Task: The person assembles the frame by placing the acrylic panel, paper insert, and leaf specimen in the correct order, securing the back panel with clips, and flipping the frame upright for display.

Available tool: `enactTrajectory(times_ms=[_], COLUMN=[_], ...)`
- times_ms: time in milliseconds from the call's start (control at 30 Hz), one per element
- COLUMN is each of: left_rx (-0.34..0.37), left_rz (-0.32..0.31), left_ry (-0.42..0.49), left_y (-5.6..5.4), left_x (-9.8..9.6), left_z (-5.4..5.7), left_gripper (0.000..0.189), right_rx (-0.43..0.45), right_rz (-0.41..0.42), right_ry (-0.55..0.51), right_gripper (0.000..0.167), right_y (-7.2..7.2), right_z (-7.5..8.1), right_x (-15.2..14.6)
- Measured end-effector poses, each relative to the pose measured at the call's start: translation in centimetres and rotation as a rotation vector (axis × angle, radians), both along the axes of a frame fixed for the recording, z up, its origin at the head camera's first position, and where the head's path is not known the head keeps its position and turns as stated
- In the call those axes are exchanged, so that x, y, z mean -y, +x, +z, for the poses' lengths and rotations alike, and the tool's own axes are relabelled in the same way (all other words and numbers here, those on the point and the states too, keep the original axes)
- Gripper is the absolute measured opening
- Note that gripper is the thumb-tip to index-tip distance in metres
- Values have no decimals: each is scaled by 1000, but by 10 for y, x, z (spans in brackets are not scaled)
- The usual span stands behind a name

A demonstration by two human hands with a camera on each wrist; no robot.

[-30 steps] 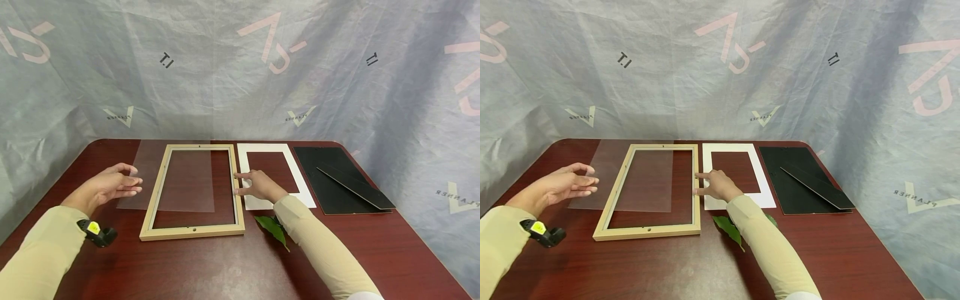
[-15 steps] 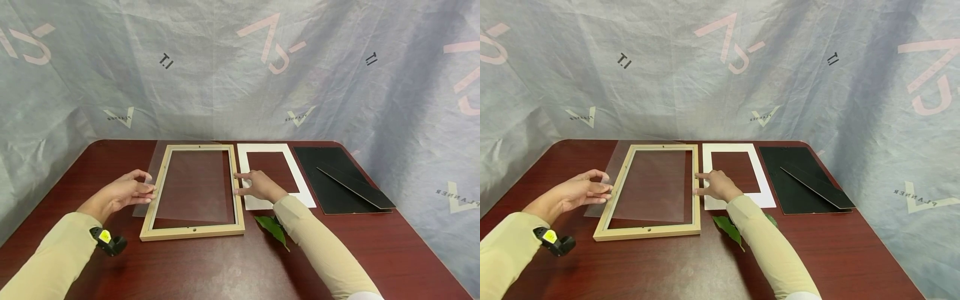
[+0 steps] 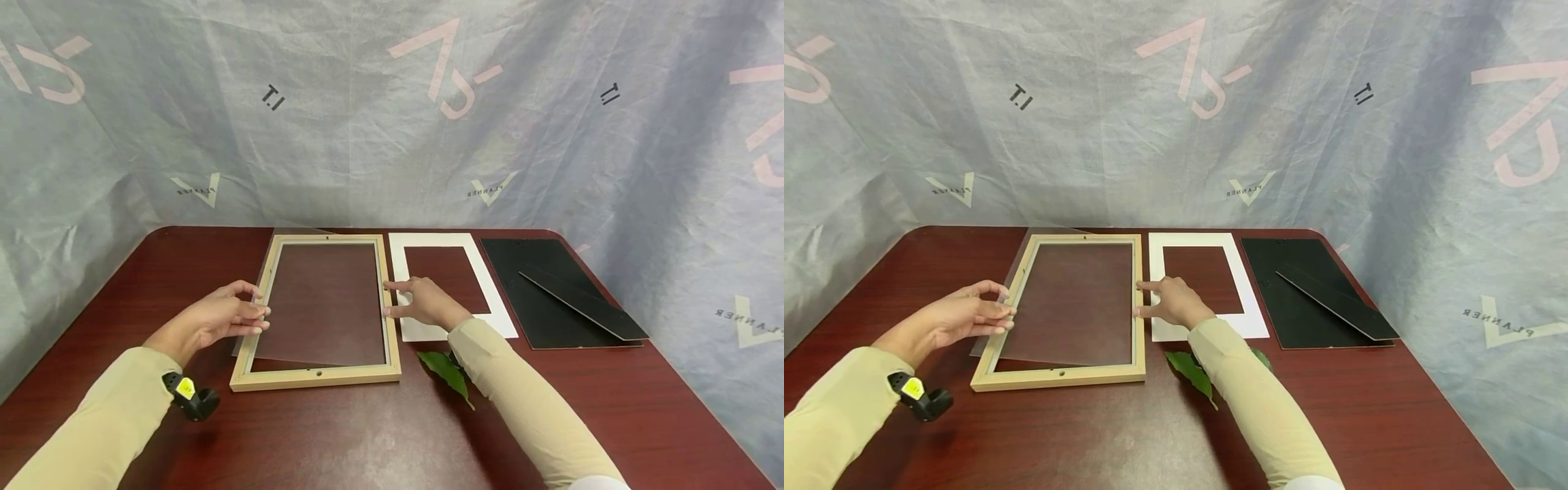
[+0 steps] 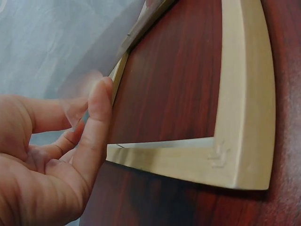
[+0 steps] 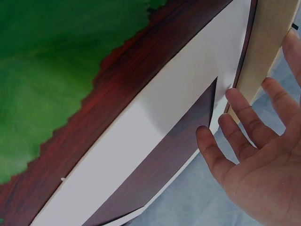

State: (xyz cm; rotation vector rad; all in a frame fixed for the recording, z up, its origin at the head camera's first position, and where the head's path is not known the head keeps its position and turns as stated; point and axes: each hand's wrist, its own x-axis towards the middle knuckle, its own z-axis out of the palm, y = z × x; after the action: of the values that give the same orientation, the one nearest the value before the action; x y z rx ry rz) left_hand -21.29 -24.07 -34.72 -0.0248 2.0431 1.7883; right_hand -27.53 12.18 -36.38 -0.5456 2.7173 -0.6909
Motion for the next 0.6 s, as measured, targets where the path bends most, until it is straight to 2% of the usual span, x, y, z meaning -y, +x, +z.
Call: enactTrajectory(times_ms=[333,600], left_rx=[17,0], left_rz=[3,0], left_ry=[20,20], left_y=[-3,-3], left_x=[-6,1], left_z=[-1,-5], left_gripper=[29,27], right_rx=[-9,-1], right_rz=[8,9], right_ry=[-4,-9], right_gripper=[66,67], right_y=[0,0], right_z=[0,0], right_x=[-2,-2])
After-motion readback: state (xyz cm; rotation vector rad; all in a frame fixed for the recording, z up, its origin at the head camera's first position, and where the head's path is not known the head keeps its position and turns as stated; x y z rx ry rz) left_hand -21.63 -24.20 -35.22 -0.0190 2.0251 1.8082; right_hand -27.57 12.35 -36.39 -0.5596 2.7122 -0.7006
